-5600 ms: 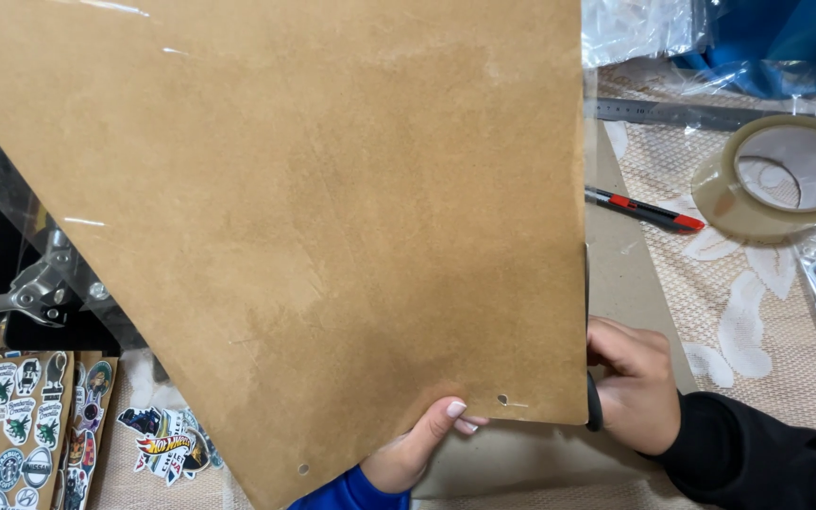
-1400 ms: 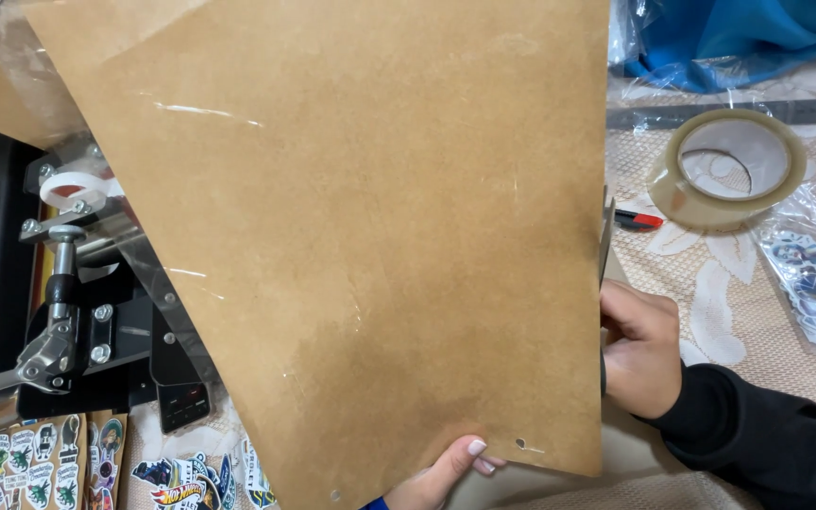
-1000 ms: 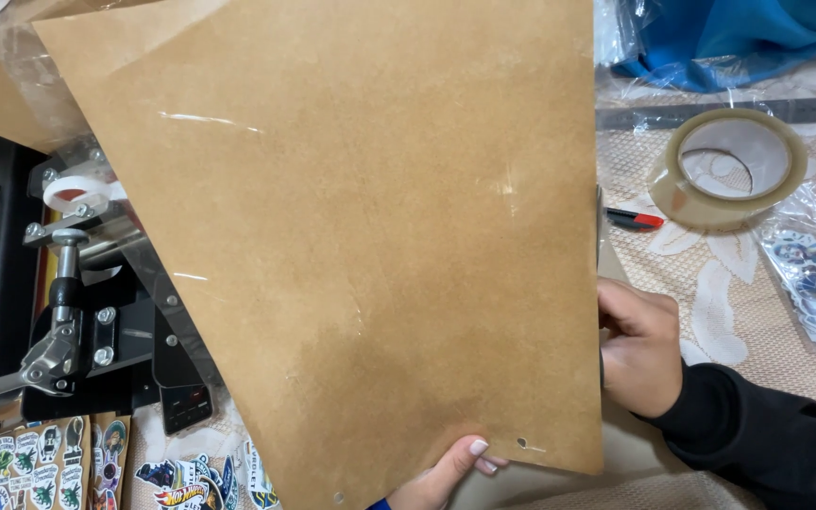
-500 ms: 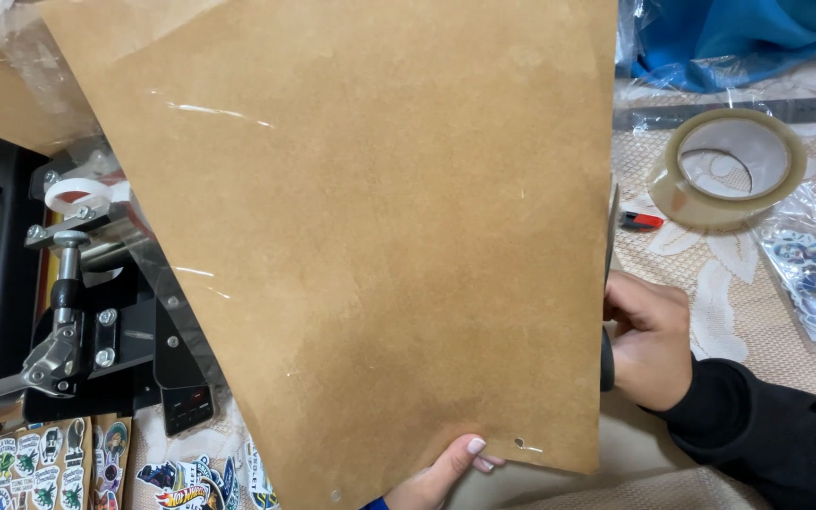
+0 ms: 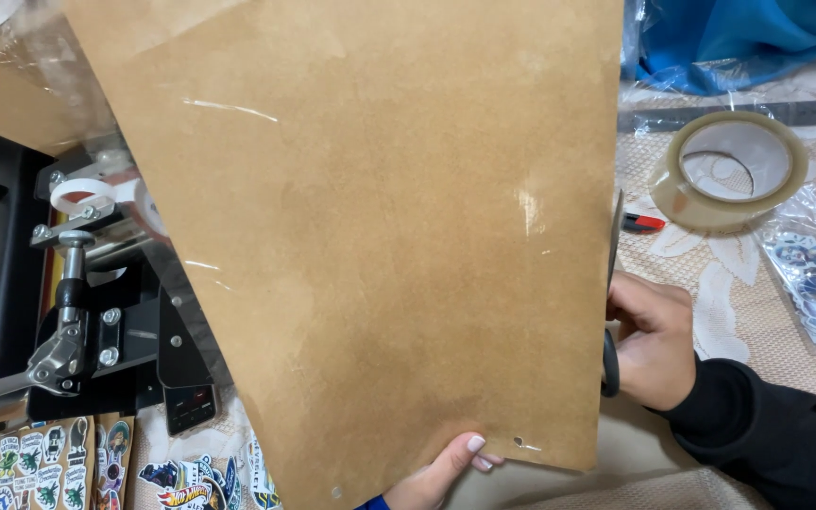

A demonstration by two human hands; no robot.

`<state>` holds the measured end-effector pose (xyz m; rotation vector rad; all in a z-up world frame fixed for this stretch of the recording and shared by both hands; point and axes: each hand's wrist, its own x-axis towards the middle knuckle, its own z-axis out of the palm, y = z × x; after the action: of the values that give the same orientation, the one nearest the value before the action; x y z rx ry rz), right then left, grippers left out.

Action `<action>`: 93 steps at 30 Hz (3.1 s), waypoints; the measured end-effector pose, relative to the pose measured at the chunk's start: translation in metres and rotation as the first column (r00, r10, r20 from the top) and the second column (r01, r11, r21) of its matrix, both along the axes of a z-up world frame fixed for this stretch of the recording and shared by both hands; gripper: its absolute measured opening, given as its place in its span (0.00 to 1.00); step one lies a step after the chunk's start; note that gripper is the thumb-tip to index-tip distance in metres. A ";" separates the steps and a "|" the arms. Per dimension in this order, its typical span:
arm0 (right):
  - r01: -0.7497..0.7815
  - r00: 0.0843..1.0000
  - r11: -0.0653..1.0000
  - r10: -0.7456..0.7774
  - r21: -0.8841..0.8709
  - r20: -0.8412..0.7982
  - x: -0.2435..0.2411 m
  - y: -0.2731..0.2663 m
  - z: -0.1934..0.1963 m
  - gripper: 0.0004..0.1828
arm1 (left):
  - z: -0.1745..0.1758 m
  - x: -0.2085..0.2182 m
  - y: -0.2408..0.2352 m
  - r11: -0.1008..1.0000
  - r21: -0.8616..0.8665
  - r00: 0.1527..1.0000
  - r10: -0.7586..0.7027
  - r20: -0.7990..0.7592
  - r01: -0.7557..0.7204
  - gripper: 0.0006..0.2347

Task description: The person uses scissors to cut a large brown protective sheet to size and handles small plastic bags on a work table near a heat press.

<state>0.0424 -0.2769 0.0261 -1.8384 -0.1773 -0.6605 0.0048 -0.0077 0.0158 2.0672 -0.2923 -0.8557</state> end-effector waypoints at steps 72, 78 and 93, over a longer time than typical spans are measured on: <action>-0.165 0.980 0.982 0.151 0.097 0.132 0.078 0.050 0.066 0.12 | -0.023 0.026 0.048 0.953 -0.161 0.967 0.255 -0.027 -0.256 0.20; -0.195 0.978 0.972 0.182 0.129 0.106 0.080 0.048 0.060 0.09 | -0.033 0.023 0.047 0.943 -0.141 0.950 0.282 -0.136 -0.300 0.21; -0.156 0.982 0.982 0.142 0.106 0.126 0.083 0.050 0.059 0.08 | -0.031 0.024 0.046 0.958 -0.166 0.968 0.214 -0.128 -0.233 0.20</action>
<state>0.1258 -0.2270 0.0853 -1.6584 -0.3450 -0.6600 0.0285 0.0380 -0.0150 1.8370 -0.0702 -0.7706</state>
